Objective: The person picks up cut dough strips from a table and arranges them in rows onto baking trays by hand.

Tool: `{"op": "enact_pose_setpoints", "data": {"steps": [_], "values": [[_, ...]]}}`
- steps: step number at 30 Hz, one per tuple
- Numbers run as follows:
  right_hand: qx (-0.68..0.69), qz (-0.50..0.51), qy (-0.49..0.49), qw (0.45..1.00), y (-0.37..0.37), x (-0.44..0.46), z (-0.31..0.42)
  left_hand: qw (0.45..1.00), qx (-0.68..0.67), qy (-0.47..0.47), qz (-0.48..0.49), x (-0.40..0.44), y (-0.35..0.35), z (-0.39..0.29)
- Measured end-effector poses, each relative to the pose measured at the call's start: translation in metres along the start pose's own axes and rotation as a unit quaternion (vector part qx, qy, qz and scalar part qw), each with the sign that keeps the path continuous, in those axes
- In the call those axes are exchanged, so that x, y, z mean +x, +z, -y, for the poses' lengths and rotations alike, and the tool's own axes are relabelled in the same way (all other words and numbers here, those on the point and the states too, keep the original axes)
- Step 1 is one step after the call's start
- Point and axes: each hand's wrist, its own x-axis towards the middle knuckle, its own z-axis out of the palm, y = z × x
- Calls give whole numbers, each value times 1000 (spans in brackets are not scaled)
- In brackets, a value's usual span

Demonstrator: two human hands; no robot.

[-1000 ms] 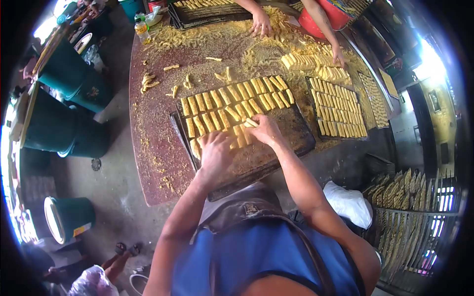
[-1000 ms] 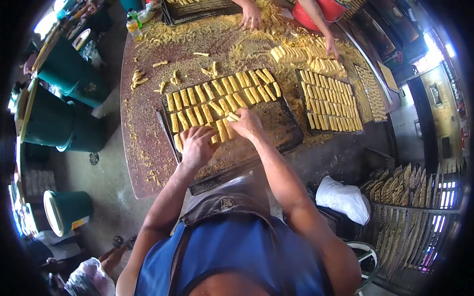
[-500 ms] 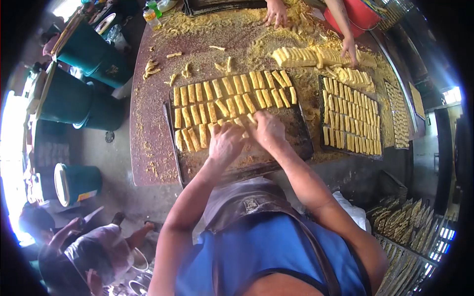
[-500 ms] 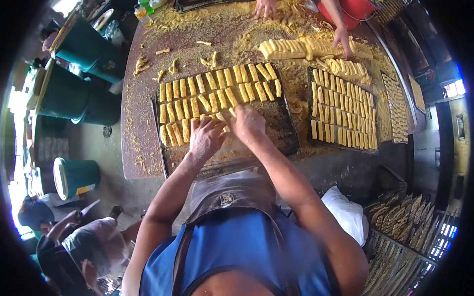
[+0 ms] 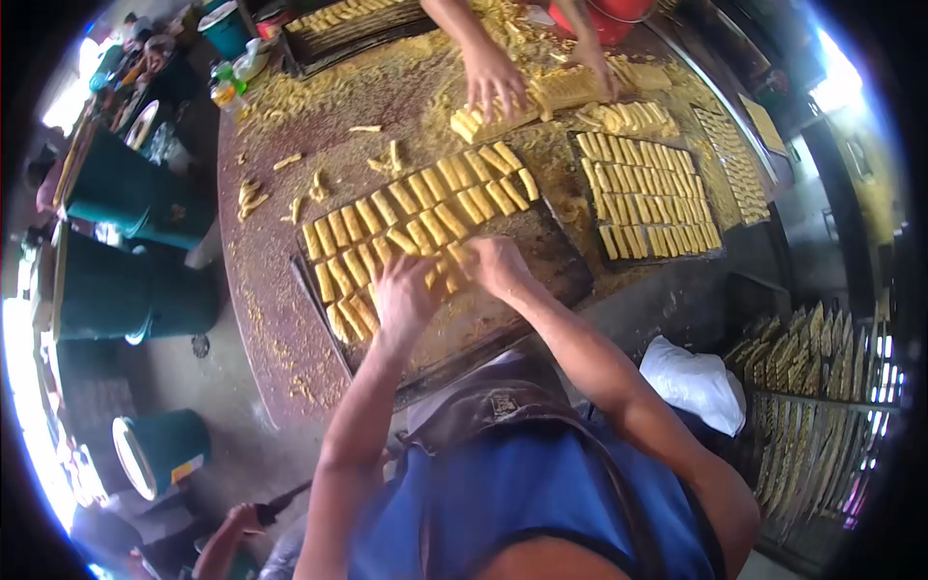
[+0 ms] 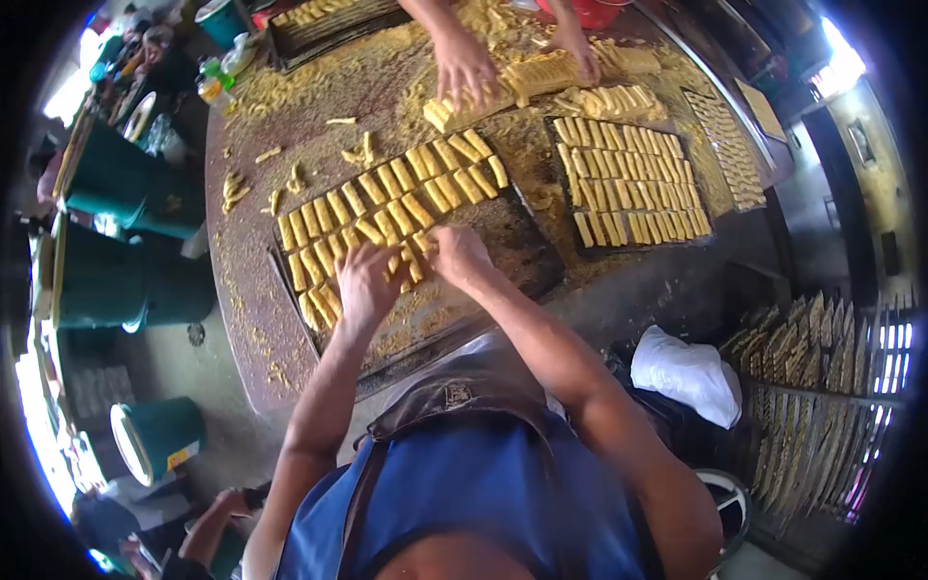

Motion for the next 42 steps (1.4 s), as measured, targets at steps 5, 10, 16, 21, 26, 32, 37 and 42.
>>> {"op": "enact_pose_setpoints", "data": {"steps": [5, 10, 16, 21, 26, 32, 37, 42], "values": [[65, 59, 24, 996, -33, 8, -14, 998, 25, 32, -44, -19, 25, -9], [120, -266, 196, 936, -219, 57, -153, 993, 48, -42, -100, -8, 14, -25], [-89, -228, 274, 930, -410, 162, -465, 982, 95, -125, -109, 22, 44, -83], [-18, -141, 400, 906, -439, 211, -562, 964, 105, -232, -79, 21, 63, -136], [197, -29, 467, 861, -438, 220, -538, 957, 101, -255, -93, 30, 67, -155], [220, 13, 492, 842, -446, 221, -527, 955, 105, -255, -112, 50, 65, -165], [181, 49, 398, 898, -443, 226, -540, 946, 113, -272, -135, 27, 64, -160], [112, -32, 391, 913, -440, 210, -533, 931, 92, -323, -142, -2, 64, -152]]}}
